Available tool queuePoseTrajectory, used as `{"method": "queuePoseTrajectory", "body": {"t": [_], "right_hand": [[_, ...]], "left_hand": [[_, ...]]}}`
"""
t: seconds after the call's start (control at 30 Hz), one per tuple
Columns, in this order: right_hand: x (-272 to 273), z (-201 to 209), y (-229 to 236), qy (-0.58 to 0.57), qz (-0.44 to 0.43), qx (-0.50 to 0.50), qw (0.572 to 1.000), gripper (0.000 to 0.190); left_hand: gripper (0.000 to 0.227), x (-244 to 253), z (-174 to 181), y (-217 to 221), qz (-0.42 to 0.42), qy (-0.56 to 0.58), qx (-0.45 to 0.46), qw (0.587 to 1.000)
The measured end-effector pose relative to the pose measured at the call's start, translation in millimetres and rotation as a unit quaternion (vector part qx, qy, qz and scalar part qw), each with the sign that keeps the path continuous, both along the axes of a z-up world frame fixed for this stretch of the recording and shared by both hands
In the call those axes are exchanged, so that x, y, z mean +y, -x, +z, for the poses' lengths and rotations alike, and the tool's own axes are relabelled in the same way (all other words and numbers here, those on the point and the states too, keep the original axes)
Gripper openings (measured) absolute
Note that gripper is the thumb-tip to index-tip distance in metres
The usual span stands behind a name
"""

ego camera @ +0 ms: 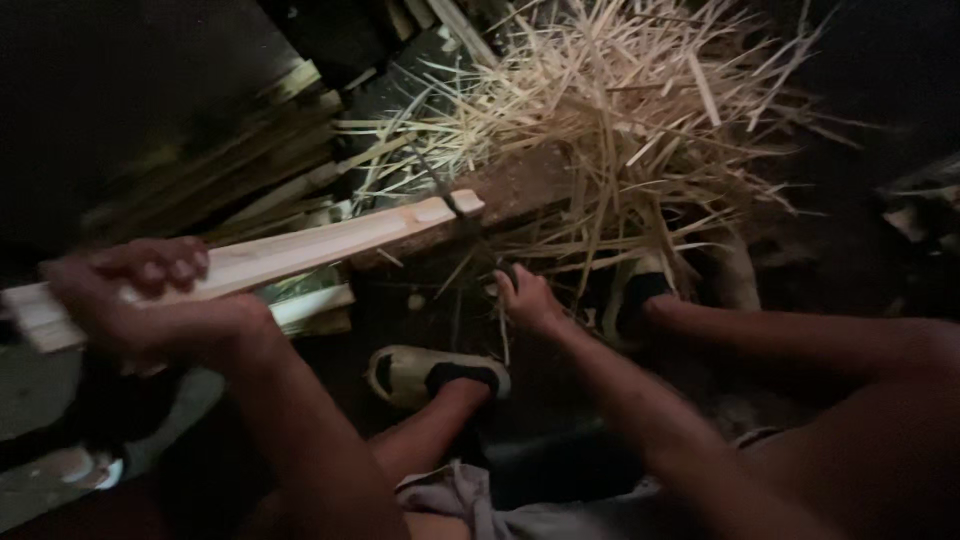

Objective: The person uses a knife to split a piece of bamboo into thin strips. They hold the bamboo with their left hand and push the knife along the grain with their right hand, creating a pile of bamboo shavings and strips.

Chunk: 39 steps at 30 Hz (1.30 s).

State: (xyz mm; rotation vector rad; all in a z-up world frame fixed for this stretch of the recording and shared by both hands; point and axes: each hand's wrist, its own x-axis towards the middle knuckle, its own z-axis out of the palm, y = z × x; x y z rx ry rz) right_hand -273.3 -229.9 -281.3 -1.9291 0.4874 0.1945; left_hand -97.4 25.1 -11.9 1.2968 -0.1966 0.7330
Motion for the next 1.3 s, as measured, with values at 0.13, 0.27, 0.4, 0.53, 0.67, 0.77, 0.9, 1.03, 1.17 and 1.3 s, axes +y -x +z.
{"method": "queuePoseTrajectory", "body": {"t": [0.13,0.27,0.4,0.53,0.67,0.77,0.9,1.03,1.17,1.3], "right_hand": [[4,-40,10,0.031,-0.025,-0.063,0.997,0.056],[-4,-93,28,0.038,0.022,-0.048,0.998,0.060],[-26,-139,4,-0.036,-0.065,0.024,0.997,0.066],[-23,-151,43,-0.054,-0.087,-0.100,0.990,0.064],[-29,-101,50,-0.051,-0.103,0.080,0.990,0.066],[-19,2,21,-0.038,-0.074,0.087,0.993,0.070],[7,142,12,-0.121,0.027,-0.067,0.990,0.062],[35,171,24,-0.092,0.079,-0.060,0.991,0.059],[17,122,9,-0.077,-0.026,-0.054,0.995,0.055],[31,124,30,-0.130,0.041,-0.040,0.990,0.052]], "left_hand": [[0.047,-2,6,0,0.049,0.001,0.010,0.999],[0.044,-8,5,5,0.007,0.013,0.018,1.000],[0.052,-14,12,8,0.048,-0.046,0.006,0.998],[0.053,-19,12,7,-0.123,-0.069,-0.039,0.989],[0.053,-7,24,10,-0.272,-0.036,0.005,0.962],[0.041,-12,25,4,-0.296,-0.046,-0.038,0.953],[0.020,-23,-1,-5,-0.297,-0.071,-0.162,0.938],[0.017,-2,-20,0,-0.290,-0.154,-0.103,0.939],[0.023,15,-21,16,-0.286,-0.111,-0.083,0.948],[0.024,13,-25,11,-0.368,-0.003,-0.029,0.929]]}}
